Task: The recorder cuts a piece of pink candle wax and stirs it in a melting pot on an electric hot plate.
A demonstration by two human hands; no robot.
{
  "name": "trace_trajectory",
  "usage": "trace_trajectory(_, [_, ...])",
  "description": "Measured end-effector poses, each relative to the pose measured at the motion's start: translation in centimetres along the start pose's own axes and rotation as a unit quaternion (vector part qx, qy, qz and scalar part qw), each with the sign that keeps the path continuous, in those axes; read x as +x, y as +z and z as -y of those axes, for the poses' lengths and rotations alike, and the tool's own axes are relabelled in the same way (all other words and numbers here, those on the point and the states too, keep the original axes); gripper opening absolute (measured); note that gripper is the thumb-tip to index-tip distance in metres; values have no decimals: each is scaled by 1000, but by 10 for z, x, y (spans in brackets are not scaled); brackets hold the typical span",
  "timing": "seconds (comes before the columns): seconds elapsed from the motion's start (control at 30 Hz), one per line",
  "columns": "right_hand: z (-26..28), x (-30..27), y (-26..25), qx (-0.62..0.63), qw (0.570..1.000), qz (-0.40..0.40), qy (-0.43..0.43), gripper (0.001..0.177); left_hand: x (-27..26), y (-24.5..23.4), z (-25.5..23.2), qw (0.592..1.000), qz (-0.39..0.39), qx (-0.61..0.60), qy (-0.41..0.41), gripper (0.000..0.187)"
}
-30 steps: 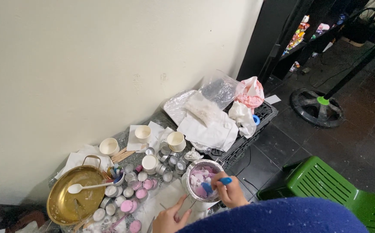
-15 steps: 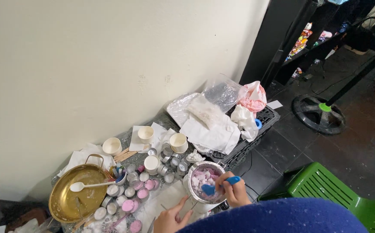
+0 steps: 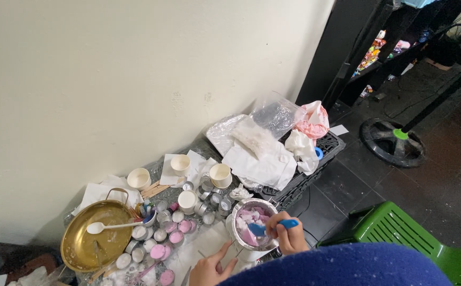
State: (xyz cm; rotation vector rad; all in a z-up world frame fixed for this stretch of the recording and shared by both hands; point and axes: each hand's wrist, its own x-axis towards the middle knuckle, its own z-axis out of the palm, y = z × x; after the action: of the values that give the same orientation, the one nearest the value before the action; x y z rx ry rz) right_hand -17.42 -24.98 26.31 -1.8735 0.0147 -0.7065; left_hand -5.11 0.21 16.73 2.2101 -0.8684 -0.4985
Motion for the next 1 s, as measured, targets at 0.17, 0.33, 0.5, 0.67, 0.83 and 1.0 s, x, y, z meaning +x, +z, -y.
trace_trajectory(0.17, [25, 11, -4, 6, 997, 19, 78, 25, -3, -11, -13, 1000, 12, 17, -13, 61])
trace_trajectory(0.33, [5, 3, -20, 32, 992, -2, 124, 24, -2, -9, -11, 1000, 19, 10, -4, 63])
trace_trajectory(0.5, [13, 11, -10, 14, 996, -74, 41, 24, -12, -33, -41, 998, 28, 18, -49, 64])
trace_trajectory(0.67, [-15, -4, -10, 18, 999, -23, 39, 25, -13, -42, -57, 998, 16, 11, -64, 60])
trace_trajectory(0.83, [-20, -18, -6, 65, 992, -65, -92, 27, -24, -61, -82, 996, 18, 19, -80, 63])
trace_trajectory(1.0, [-9, -9, -10, -41, 998, 3, -48, 31, -28, -64, -88, 997, 9, 7, -74, 59])
